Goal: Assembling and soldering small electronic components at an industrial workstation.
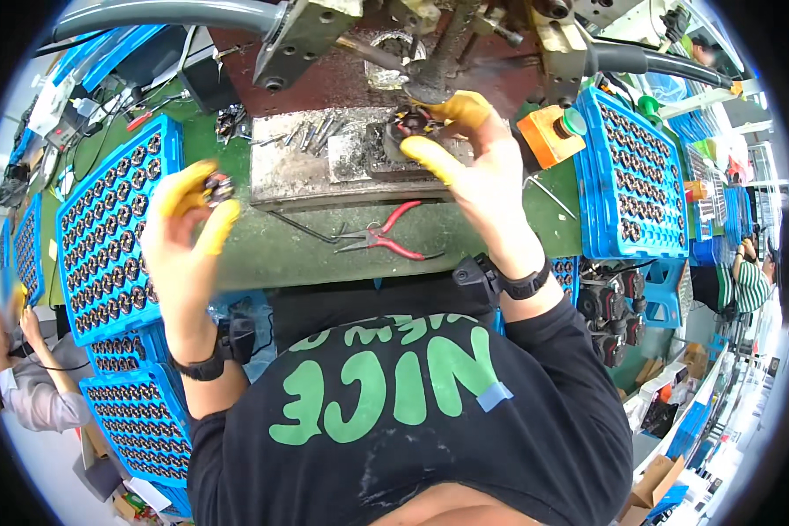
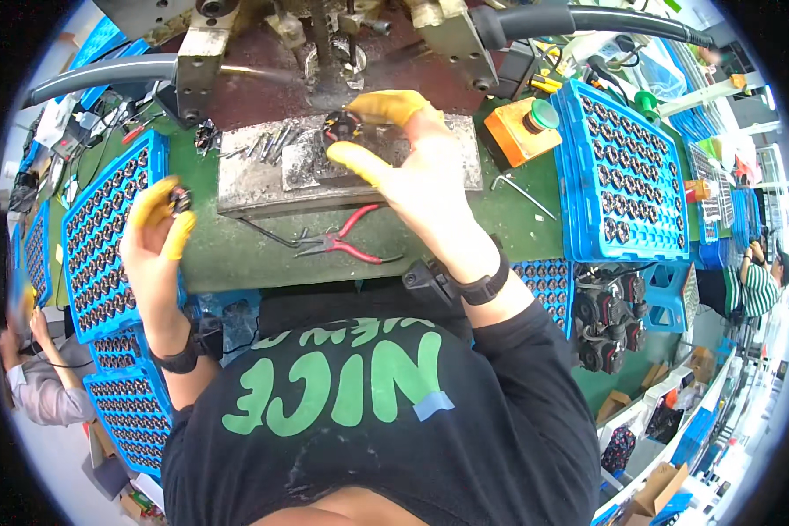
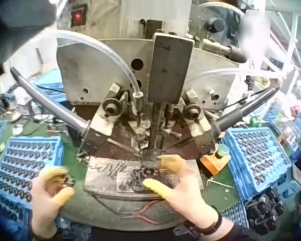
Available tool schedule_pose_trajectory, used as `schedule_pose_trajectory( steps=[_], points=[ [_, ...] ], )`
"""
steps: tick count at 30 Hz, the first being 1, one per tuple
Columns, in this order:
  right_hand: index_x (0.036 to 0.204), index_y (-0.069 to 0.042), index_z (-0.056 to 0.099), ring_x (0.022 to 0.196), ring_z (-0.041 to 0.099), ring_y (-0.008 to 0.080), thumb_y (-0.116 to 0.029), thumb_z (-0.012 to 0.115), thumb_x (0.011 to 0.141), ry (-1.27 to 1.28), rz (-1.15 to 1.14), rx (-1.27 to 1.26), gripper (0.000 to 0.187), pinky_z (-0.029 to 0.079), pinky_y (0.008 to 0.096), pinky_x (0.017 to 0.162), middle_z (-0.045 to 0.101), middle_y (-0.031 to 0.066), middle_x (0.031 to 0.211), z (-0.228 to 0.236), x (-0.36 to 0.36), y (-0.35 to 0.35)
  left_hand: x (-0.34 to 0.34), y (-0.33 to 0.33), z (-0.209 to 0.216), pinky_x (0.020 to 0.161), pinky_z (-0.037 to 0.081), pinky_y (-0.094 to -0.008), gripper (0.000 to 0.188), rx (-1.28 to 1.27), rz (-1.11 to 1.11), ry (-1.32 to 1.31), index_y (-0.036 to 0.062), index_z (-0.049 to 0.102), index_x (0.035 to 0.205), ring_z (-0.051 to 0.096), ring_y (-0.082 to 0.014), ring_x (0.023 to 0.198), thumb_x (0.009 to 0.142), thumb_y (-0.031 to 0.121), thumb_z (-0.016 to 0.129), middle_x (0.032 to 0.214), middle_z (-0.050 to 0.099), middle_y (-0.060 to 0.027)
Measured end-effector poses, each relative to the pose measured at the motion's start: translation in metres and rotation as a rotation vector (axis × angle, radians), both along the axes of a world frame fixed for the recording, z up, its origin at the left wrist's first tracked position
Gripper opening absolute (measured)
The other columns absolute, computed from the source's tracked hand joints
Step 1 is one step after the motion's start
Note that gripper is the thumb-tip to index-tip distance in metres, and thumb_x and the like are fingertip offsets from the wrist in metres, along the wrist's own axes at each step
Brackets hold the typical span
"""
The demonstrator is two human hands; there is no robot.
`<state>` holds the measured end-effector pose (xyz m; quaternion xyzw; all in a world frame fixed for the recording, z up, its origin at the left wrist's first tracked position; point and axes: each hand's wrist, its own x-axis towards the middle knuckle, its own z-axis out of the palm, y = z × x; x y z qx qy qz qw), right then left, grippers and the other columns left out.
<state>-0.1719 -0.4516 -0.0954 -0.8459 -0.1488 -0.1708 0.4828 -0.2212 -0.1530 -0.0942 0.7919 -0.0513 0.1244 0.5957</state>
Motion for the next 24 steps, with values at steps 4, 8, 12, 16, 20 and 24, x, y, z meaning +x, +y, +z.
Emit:
schedule_pose_trajectory(
  steps=[4,8,12,16,20,24],
  points=[
    [0.108,-0.003,0.065,0.094,0.059,0.0152,-0.022,0.081,0.071,0.001,0.001,0.271,0.044,0.044,0.0268,0.081,0.065,0.0060,0.104,0.002,-0.009,-0.014,0.029,-0.064,0.025,0.075,0.047,-0.0267,0.038,0.252,-0.097,-0.191,0.0034,0.066,0.104,0.059,-0.0146,0.084,0.069,0.012,0.080,0.099,0.063,-0.0058],
    [0.112,-0.003,0.062,0.094,0.057,0.0124,-0.011,0.080,0.072,0.019,0.018,0.382,0.044,0.043,0.0257,0.081,0.064,0.0037,0.106,0.000,-0.023,-0.034,0.049,-0.108,0.030,0.077,0.045,-0.0278,0.038,0.396,-0.189,-0.351,0.0020,0.067,0.104,0.057,-0.0168,0.086,0.070,0.016,0.080,0.102,0.065,-0.0063],
    [0.113,-0.003,0.061,0.097,0.056,0.0135,-0.007,0.079,0.072,-0.023,-0.006,0.411,0.044,0.042,0.0265,0.083,0.062,0.0054,0.110,-0.007,-0.043,-0.062,0.057,-0.126,0.024,0.077,0.045,-0.0280,0.038,0.389,-0.186,-0.244,0.0019,0.067,0.103,0.058,-0.0173,0.087,0.071,0.019,0.080,0.103,0.065,-0.0067],
    [0.114,-0.002,0.061,0.100,0.055,0.0138,-0.004,0.077,0.072,-0.004,-0.045,0.425,0.045,0.041,0.0276,0.086,0.061,0.0055,0.111,-0.013,-0.056,-0.082,0.063,-0.125,0.017,0.072,0.049,-0.0315,0.048,0.321,-0.209,-0.264,-0.0025,0.064,0.097,0.059,-0.0231,0.078,0.067,0.029,0.083,0.093,0.062,-0.0112],
    [0.114,-0.002,0.061,0.103,0.055,0.0145,-0.004,0.077,0.072,0.025,-0.039,0.459,0.045,0.041,0.0279,0.087,0.062,0.0059,0.113,-0.016,-0.058,-0.087,0.070,-0.122,0.023,0.068,0.050,-0.0304,0.057,0.372,-0.236,-0.170,-0.0060,0.061,0.098,0.058,-0.0218,0.075,0.067,0.037,0.083,0.091,0.062,-0.0116],
    [0.114,-0.002,0.061,0.103,0.055,0.0155,-0.004,0.077,0.073,0.012,-0.028,0.478,0.045,0.041,0.0286,0.089,0.061,0.0065,0.114,-0.019,-0.059,-0.089,0.077,-0.118,0.031,0.067,0.050,-0.0307,0.063,0.502,-0.286,-0.160,-0.0073,0.060,0.100,0.057,-0.0210,0.071,0.066,0.040,0.083,0.089,0.061,-0.0120]
  ],
)
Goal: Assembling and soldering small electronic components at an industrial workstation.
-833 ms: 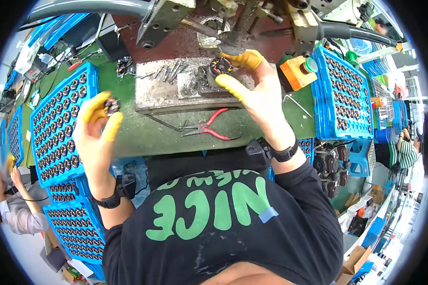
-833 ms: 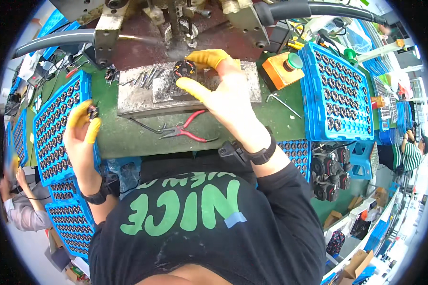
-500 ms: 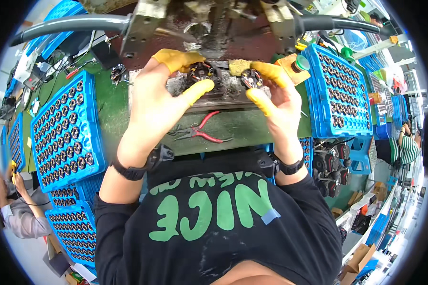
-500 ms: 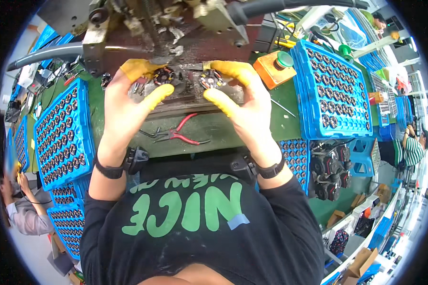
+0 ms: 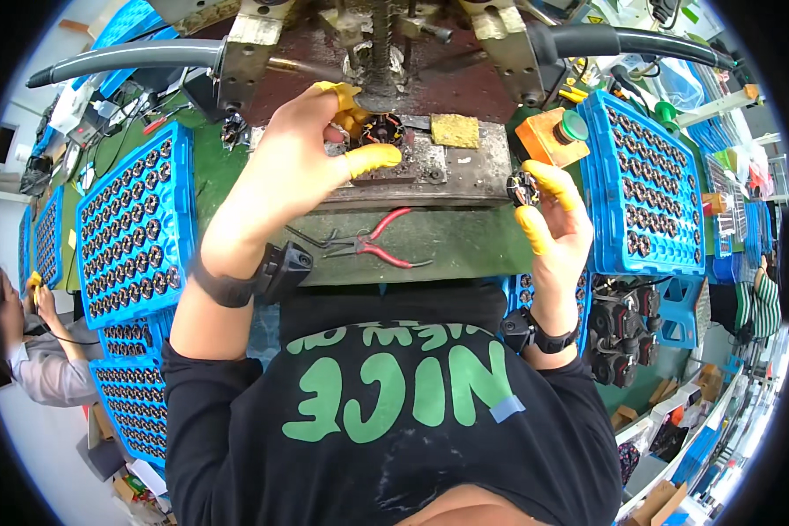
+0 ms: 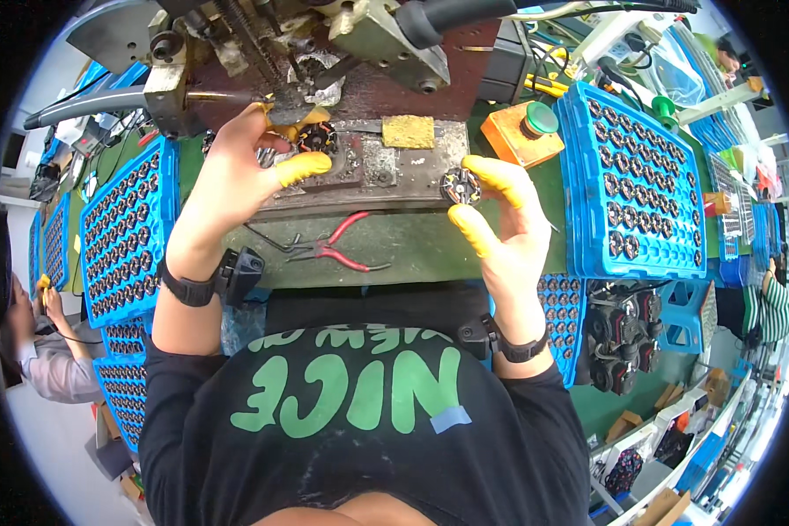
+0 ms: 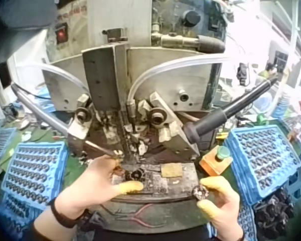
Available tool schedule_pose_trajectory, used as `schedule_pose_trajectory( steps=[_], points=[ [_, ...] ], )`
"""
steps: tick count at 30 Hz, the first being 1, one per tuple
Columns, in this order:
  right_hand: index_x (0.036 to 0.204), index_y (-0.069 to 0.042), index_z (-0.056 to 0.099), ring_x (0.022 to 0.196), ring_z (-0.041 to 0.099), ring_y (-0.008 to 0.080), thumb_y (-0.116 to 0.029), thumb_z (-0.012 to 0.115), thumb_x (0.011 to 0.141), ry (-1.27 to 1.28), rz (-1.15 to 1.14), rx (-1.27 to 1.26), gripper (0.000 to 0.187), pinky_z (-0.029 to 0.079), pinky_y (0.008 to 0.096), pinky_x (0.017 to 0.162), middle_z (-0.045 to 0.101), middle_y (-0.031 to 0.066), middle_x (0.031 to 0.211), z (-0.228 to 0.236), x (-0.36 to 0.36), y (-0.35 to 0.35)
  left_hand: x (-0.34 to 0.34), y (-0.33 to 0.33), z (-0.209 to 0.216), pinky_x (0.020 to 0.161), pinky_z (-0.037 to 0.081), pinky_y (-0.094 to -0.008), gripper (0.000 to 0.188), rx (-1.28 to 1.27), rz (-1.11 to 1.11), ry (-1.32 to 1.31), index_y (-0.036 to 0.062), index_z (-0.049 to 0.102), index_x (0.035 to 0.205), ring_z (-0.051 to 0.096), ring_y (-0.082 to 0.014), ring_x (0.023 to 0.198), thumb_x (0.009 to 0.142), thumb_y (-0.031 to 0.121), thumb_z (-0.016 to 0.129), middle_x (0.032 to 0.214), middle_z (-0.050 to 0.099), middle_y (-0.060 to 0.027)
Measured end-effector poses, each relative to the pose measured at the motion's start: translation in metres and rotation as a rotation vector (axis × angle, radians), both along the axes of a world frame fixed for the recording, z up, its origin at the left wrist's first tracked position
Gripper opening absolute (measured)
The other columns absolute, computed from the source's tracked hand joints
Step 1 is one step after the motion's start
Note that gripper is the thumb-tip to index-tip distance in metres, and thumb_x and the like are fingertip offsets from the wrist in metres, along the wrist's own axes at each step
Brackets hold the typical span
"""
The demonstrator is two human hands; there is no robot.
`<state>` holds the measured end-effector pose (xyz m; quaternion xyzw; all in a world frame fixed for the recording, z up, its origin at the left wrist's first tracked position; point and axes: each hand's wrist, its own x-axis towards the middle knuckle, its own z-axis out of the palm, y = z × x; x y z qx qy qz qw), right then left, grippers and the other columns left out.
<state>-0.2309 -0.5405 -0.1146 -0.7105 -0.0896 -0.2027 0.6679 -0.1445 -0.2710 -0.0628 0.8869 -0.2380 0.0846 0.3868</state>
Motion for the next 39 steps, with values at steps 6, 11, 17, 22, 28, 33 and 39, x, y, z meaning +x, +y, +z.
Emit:
schedule_pose_trajectory(
  steps=[6,11,17,22,28,33,39],
  points=[
    [0.115,-0.001,0.060,0.104,0.056,0.0165,-0.004,0.077,0.073,-0.006,-0.013,-0.005,0.046,0.042,0.0297,0.090,0.061,0.0076,0.114,-0.004,-0.003,-0.005,0.001,0.003,-0.002,0.078,0.048,-0.0275,0.053,-0.150,-0.055,0.333,0.0005,0.062,0.111,0.061,-0.0154,0.094,0.071,0.028,0.082,0.106,0.066,-0.0077],
    [0.116,-0.001,0.060,0.103,0.056,0.0168,-0.004,0.077,0.073,-0.021,-0.095,-0.091,0.046,0.042,0.0300,0.092,0.060,0.0073,0.114,-0.003,-0.005,-0.010,-0.008,-0.004,-0.013,0.077,0.048,-0.0362,0.048,-0.013,-0.029,-0.132,-0.0022,0.063,0.104,0.059,-0.0287,0.086,0.071,0.030,0.078,0.097,0.059,-0.0157],
    [0.120,0.000,0.056,0.113,0.056,0.0235,-0.004,0.074,0.078,-0.275,-0.446,-0.481,0.046,0.041,0.0346,0.099,0.059,0.0129,0.122,-0.005,0.016,-0.026,-0.018,-0.016,-0.018,0.084,0.048,-0.0383,0.037,-0.069,-0.007,-0.293,0.0062,0.068,0.103,0.057,-0.0330,0.096,0.070,0.020,0.077,0.099,0.060,-0.0158],
    [0.122,-0.001,0.054,0.114,0.055,0.0236,-0.006,0.071,0.082,-0.270,-0.507,-0.585,0.044,0.040,0.0337,0.100,0.059,0.0125,0.123,-0.004,0.027,-0.038,-0.020,-0.015,-0.020,0.084,0.048,-0.0360,0.050,-0.128,0.031,-0.174,0.0049,0.060,0.115,0.059,-0.0292,0.096,0.070,0.018,0.077,0.101,0.061,-0.0136],
    [0.125,-0.003,0.052,0.115,0.055,0.0245,-0.009,0.066,0.087,-0.130,-0.460,-0.671,0.041,0.040,0.0329,0.100,0.057,0.0119,0.125,-0.006,0.034,-0.040,-0.033,0.019,-0.015,0.083,0.047,-0.0326,0.061,-0.260,0.123,-0.088,0.0066,0.051,0.125,0.060,-0.0218,0.101,0.071,0.018,0.078,0.112,0.062,-0.0094],
    [0.127,0.001,0.050,0.118,0.053,0.0241,-0.011,0.062,0.091,-0.157,-0.419,-0.694,0.040,0.038,0.0341,0.103,0.056,0.0138,0.128,-0.007,0.032,-0.040,-0.066,0.113,-0.011,0.082,0.047,-0.0299,0.030,-0.073,0.422,-0.145,0.0033,0.066,0.104,0.063,-0.0206,0.094,0.076,0.009,0.074,0.100,0.067,-0.0083],
    [0.129,0.001,0.049,0.118,0.053,0.0228,-0.014,0.060,0.092,-0.170,-0.437,-0.779,0.041,0.039,0.0332,0.102,0.056,0.0137,0.128,-0.009,0.028,-0.042,-0.125,0.200,-0.020,0.083,0.048,-0.0329,0.024,0.178,0.752,-0.099,0.0019,0.066,0.099,0.064,-0.0252,0.093,0.076,0.006,0.073,0.096,0.067,-0.0114]
  ],
)
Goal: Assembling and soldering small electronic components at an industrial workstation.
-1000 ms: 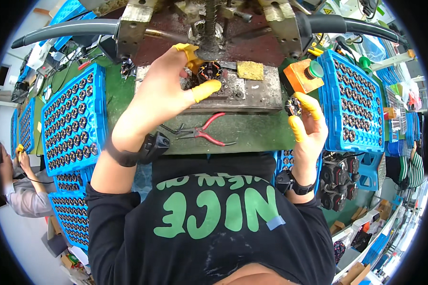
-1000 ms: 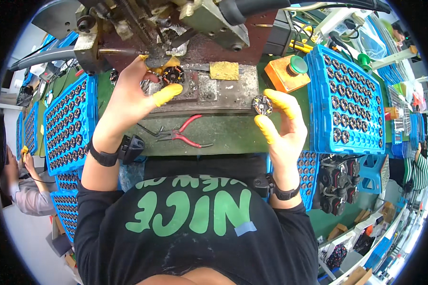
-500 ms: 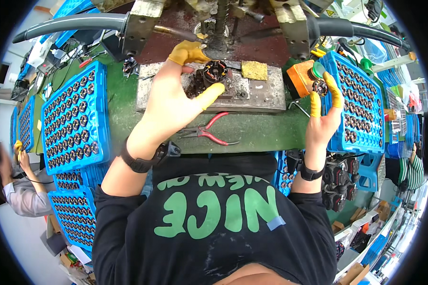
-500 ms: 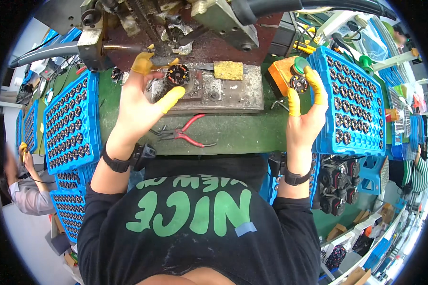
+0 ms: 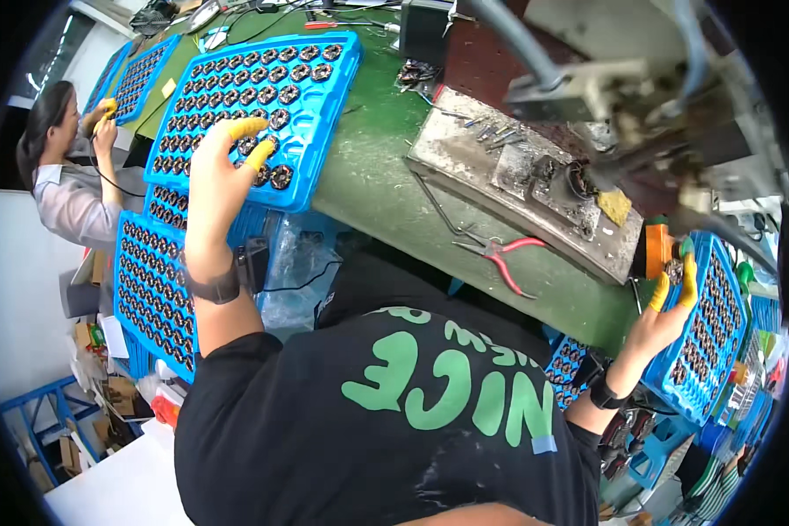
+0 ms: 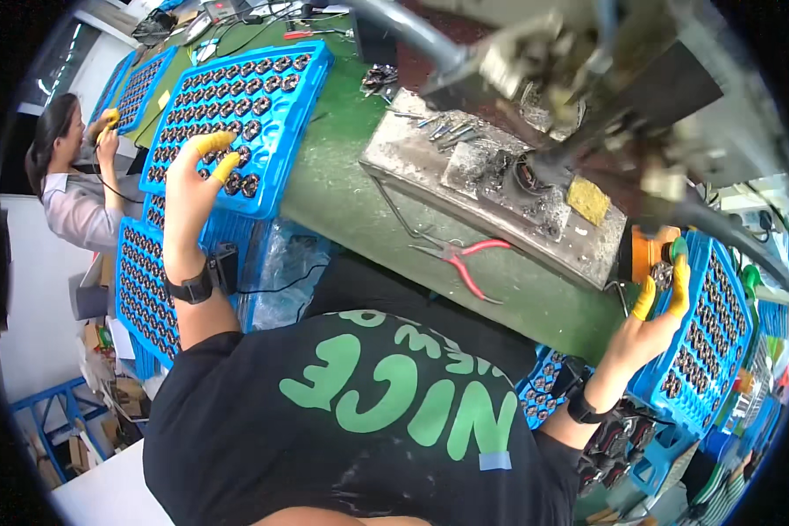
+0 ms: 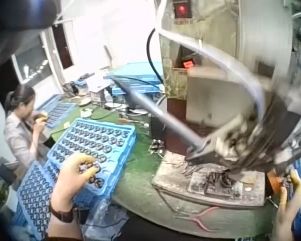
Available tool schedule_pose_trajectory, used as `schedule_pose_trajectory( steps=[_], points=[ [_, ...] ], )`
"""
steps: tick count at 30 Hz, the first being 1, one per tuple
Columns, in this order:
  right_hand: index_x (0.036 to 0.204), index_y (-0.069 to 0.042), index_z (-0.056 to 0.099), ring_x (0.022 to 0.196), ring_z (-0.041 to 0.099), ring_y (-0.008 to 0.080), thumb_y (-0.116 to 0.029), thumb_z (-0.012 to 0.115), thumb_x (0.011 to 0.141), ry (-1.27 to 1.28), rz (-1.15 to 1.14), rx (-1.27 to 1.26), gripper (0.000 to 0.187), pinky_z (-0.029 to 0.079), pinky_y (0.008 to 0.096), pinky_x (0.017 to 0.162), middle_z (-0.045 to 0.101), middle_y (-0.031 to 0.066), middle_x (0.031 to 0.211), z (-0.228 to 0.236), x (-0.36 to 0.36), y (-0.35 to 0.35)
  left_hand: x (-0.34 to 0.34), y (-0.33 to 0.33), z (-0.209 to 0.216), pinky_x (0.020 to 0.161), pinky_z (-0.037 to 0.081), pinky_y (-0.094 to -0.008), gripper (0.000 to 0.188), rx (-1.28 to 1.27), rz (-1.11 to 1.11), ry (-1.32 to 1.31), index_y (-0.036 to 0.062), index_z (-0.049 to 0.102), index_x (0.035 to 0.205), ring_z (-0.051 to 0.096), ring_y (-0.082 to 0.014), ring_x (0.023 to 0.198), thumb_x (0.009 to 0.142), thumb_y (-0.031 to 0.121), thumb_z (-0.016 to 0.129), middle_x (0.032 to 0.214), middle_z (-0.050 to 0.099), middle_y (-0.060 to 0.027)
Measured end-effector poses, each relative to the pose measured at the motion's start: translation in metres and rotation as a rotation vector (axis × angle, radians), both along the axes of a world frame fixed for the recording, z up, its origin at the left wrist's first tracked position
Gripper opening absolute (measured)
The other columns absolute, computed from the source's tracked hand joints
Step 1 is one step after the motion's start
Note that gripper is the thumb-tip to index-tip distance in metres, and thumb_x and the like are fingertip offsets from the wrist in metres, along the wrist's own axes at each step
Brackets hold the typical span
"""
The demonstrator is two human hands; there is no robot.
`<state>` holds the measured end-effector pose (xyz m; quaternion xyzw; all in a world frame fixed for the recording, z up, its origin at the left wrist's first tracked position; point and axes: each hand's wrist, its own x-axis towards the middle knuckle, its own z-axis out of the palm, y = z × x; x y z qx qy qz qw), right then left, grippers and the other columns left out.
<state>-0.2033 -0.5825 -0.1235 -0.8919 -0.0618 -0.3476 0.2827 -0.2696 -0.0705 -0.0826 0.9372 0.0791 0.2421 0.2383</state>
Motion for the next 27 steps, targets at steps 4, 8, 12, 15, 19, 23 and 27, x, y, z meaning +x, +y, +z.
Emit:
schedule_pose_trajectory(
  steps=[4,8,12,15,19,23,27],
  points=[
    [0.124,-0.002,0.055,0.116,0.054,0.0250,-0.010,0.065,0.088,0.031,-0.029,0.031,0.038,0.041,0.0341,0.099,0.059,0.0135,0.124,0.007,-0.006,-0.014,0.006,0.016,-0.018,0.085,0.047,-0.0368,0.027,0.157,-0.083,-0.008,0.0036,0.066,0.100,0.062,-0.0301,0.095,0.075,0.010,0.075,0.099,0.066,-0.0129],
    [0.114,-0.005,0.062,0.104,0.058,0.0257,-0.011,0.073,0.078,-0.112,0.029,-0.112,0.039,0.045,0.0332,0.090,0.062,0.0124,0.110,0.032,-0.017,-0.006,0.020,0.070,-0.052,0.091,0.045,-0.0382,0.030,0.203,-0.015,0.053,-0.0002,0.063,0.111,0.059,-0.0309,0.099,0.084,0.012,0.068,0.107,0.064,-0.0162],
    [0.113,-0.005,0.063,0.091,0.059,0.0206,-0.011,0.076,0.075,-0.126,-0.166,0.010,0.040,0.047,0.0316,0.082,0.061,0.0086,0.096,0.059,-0.054,-0.049,0.036,0.093,-0.064,0.084,0.047,-0.0330,0.032,-0.036,-0.078,0.166,-0.0019,0.058,0.120,0.059,-0.0247,0.094,0.091,0.011,0.061,0.104,0.061,-0.0146],
    [0.114,-0.006,0.063,0.086,0.060,0.0182,-0.012,0.074,0.078,-0.089,-0.388,0.048,0.038,0.048,0.0296,0.081,0.064,0.0091,0.096,0.065,-0.079,-0.130,0.047,0.093,-0.066,0.082,0.047,-0.0334,0.034,0.176,-0.113,0.142,-0.0017,0.057,0.122,0.058,-0.0240,0.091,0.090,0.011,0.062,0.102,0.060,-0.0141],
    [0.113,-0.007,0.063,0.091,0.065,0.0198,-0.021,0.073,0.078,0.140,-0.511,0.169,0.038,0.050,0.0306,0.082,0.068,0.0112,0.100,0.049,-0.087,-0.266,0.051,0.101,-0.067,0.084,0.046,-0.0355,0.036,0.280,-0.092,0.203,-0.0012,0.058,0.121,0.058,-0.0260,0.093,0.089,0.012,0.064,0.103,0.061,-0.0153],
    [0.112,-0.011,0.066,0.092,0.066,0.0237,-0.030,0.071,0.076,0.422,-0.576,-0.078,0.041,0.050,0.0326,0.082,0.068,0.0117,0.100,0.049,-0.057,-0.335,0.054,0.094,-0.066,0.084,0.046,-0.0351,0.035,0.235,-0.073,0.207,-0.0010,0.057,0.121,0.058,-0.0259,0.093,0.089,0.011,0.064,0.104,0.061,-0.0157],
    [0.113,-0.014,0.068,0.096,0.064,0.0285,-0.034,0.071,0.075,0.561,-0.467,-0.184,0.043,0.050,0.0338,0.084,0.068,0.0141,0.106,0.038,0.011,-0.356,0.033,0.101,-0.059,0.084,0.047,-0.0347,0.034,0.190,-0.012,0.251,-0.0014,0.056,0.122,0.059,-0.0251,0.095,0.090,0.008,0.062,0.106,0.060,-0.0156]
  ],
)
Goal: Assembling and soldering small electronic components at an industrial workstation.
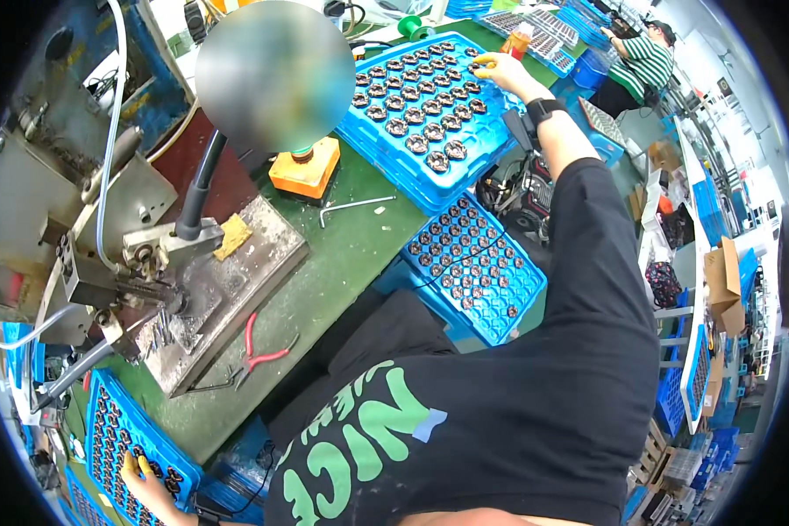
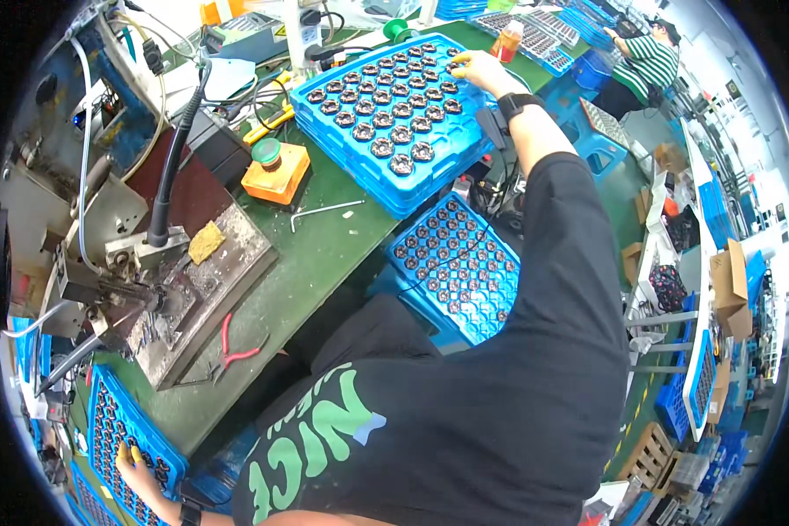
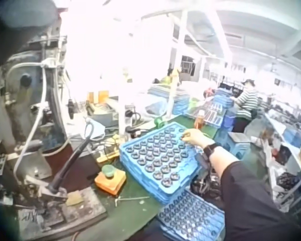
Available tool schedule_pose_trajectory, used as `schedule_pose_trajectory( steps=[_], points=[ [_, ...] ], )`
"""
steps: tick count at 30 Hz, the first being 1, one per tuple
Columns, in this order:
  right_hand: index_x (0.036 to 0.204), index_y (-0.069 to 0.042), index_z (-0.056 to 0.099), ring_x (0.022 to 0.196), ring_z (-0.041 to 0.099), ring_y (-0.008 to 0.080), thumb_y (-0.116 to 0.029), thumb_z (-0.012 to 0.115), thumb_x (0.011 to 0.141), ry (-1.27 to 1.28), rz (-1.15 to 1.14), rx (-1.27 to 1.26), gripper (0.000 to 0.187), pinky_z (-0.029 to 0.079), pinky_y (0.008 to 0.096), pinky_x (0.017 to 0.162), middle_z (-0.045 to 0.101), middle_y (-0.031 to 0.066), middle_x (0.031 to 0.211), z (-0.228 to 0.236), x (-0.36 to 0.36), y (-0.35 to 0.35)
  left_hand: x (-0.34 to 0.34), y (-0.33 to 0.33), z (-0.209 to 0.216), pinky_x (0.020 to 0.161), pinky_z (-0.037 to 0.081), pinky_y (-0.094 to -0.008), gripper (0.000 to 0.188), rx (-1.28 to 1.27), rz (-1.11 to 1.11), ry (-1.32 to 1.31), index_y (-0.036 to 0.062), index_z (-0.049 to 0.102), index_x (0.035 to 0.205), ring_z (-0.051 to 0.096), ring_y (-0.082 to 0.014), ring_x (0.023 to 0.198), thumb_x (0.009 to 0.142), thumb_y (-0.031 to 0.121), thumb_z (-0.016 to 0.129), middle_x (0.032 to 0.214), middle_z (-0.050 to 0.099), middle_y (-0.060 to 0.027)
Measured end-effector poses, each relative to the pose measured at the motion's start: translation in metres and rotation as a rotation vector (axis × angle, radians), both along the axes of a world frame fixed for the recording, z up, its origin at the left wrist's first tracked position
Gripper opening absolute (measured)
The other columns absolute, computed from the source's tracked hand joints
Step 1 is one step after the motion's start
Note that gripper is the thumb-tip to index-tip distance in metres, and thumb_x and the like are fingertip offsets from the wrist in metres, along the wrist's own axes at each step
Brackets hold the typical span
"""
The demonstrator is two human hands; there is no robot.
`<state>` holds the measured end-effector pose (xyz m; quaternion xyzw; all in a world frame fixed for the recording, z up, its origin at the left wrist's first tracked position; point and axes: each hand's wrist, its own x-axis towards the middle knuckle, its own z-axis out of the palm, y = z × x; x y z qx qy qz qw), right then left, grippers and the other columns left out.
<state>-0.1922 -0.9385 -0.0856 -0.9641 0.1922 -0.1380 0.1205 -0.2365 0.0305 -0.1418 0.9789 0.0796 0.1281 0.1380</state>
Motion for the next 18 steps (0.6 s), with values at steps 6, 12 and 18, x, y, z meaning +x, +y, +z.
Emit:
schedule_pose_trajectory(
  steps=[6,12,18],
  points=[
    [0.118,-0.014,0.065,0.101,0.063,0.0288,-0.032,0.071,0.075,0.037,0.015,0.089,0.047,0.048,0.0335,0.088,0.066,0.0150,0.113,-0.002,-0.006,-0.020,0.018,-0.002,-0.014,0.090,0.046,-0.0357,0.036,-0.017,-0.061,-0.054,-0.0009,0.054,0.125,0.058,-0.0274,0.103,0.091,0.007,0.060,0.112,0.057,-0.0168],
    [0.126,-0.011,0.059,0.104,0.061,0.0222,-0.033,0.064,0.085,-0.064,0.079,-0.012,0.046,0.046,0.0321,0.091,0.064,0.0138,0.117,0.009,-0.020,0.007,0.012,0.007,-0.004,0.088,0.046,-0.0368,0.034,0.059,-0.038,-0.003,-0.0031,0.058,0.118,0.057,-0.0301,0.099,0.088,0.011,0.064,0.106,0.058,-0.0184],
    [0.123,-0.002,0.059,0.109,0.058,0.0148,-0.010,0.056,0.094,-0.491,0.262,0.283,0.030,0.043,0.0280,0.095,0.063,0.0083,0.120,0.041,-0.068,0.142,0.013,-0.012,0.002,0.082,0.047,-0.0406,0.024,0.092,-0.199,-0.116,-0.0002,0.063,0.102,0.059,-0.0341,0.091,0.081,0.008,0.070,0.097,0.062,-0.0174]
  ],
)
